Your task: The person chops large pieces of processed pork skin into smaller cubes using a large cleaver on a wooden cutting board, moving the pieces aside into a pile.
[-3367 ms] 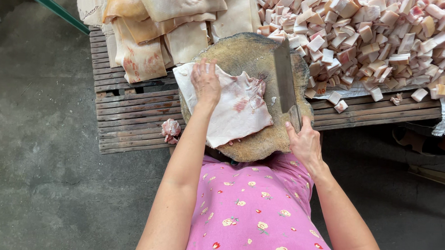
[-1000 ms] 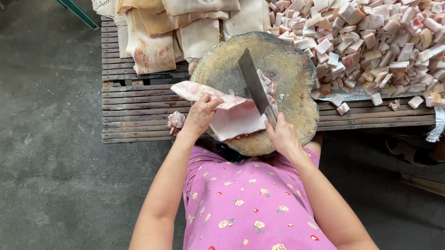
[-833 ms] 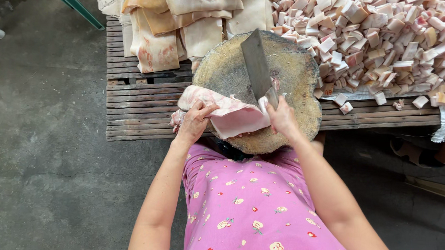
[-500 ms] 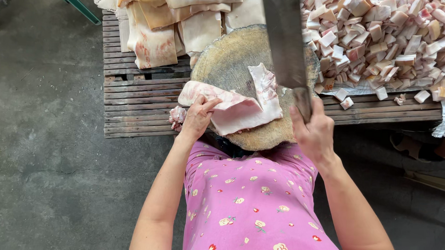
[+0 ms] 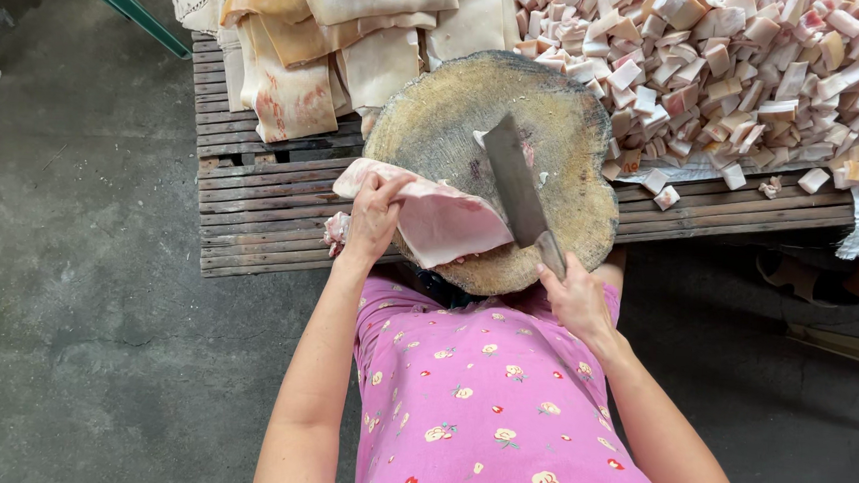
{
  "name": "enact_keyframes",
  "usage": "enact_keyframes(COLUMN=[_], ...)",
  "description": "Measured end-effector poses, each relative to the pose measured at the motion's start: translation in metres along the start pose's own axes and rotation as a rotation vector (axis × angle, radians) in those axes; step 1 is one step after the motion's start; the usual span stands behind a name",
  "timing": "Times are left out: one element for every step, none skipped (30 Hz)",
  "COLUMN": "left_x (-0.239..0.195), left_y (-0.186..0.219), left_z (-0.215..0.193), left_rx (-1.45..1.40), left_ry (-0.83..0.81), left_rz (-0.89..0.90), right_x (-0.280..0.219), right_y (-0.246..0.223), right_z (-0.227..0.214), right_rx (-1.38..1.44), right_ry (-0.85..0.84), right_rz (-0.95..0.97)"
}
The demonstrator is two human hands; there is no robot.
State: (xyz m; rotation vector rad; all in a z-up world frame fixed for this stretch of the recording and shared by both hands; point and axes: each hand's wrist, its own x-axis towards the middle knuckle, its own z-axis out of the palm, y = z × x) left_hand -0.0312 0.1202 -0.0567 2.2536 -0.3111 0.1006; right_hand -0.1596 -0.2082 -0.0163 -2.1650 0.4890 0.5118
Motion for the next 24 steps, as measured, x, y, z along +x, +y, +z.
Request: enact_keyframes(left_x=[0.008,0.021,0.034,0.046,0.060,0.074,0.085,0.094,0.101,0.105,0.105,0.103,0.099,0.094,0.091,0.089,0.087,0.086,0.087,0.089,0.091,0.094,0.099,0.107], left_y=[-0.002,-0.005,-0.006,-0.007,-0.007,-0.004,-0.001,0.003,0.006,0.010,0.012,0.014,0.015,0.014,0.013,0.011,0.009,0.006,0.003,0.001,0.001,0.001,0.002,0.003], left_z=[0.005,0.013,0.023,0.033,0.042,0.052,0.061,0.068,0.072,0.075,0.077,0.077,0.078,0.077,0.076,0.076,0.077,0.079,0.081,0.087,0.096,0.106,0.117,0.129], left_rx=[-0.014,0.027,0.068,0.108,0.138,0.168,0.197,0.203,0.212,0.221,0.190,0.160,0.128,0.103,0.076,0.050,0.051,0.052,0.053,0.113,0.175,0.237,0.164,0.092], left_ry=[0.014,0.026,0.034,0.042,0.028,0.014,0.000,-0.062,-0.121,-0.180,-0.167,-0.154,-0.142,-0.116,-0.090,-0.063,-0.065,-0.068,-0.068,-0.079,-0.094,-0.110,-0.086,-0.063], left_rz=[-0.015,-0.001,0.010,0.022,0.002,-0.018,-0.038,-0.084,-0.135,-0.186,-0.194,-0.203,-0.210,-0.216,-0.221,-0.225,-0.230,-0.234,-0.240,-0.233,-0.224,-0.215,-0.175,-0.134], right_x=[-0.003,-0.006,-0.010,-0.012,-0.012,-0.012,-0.012,-0.013,-0.013,-0.014,-0.016,-0.015,-0.014,-0.011,-0.007,0.000,0.010,0.020,0.031,0.040,0.044,0.048,0.053,0.060], right_y=[-0.006,-0.012,-0.018,-0.025,-0.033,-0.042,-0.050,-0.058,-0.065,-0.071,-0.075,-0.077,-0.078,-0.076,-0.073,-0.069,-0.067,-0.063,-0.060,-0.054,-0.046,-0.038,-0.032,-0.028], right_z=[-0.005,-0.011,-0.016,-0.022,-0.031,-0.041,-0.049,-0.057,-0.063,-0.069,-0.075,-0.079,-0.079,-0.078,-0.077,-0.070,-0.056,-0.042,-0.025,-0.011,-0.001,0.007,0.010,0.010], right_rx=[0.018,0.035,0.052,0.063,0.076,0.089,0.108,0.127,0.145,0.165,0.184,0.204,0.222,0.241,0.259,0.207,0.154,0.102,-0.004,-0.109,-0.148,-0.188,-0.232,-0.221], right_ry=[0.062,0.124,0.184,0.197,0.216,0.235,0.255,0.275,0.289,0.323,0.352,0.381,0.405,0.429,0.453,0.492,0.530,0.568,0.425,0.281,0.231,0.180,0.124,0.114], right_rz=[-0.051,-0.101,-0.147,-0.144,-0.143,-0.142,-0.172,-0.202,-0.235,-0.285,-0.335,-0.385,-0.459,-0.534,-0.611,-0.631,-0.654,-0.676,-0.521,-0.367,-0.303,-0.239,-0.172,-0.152])
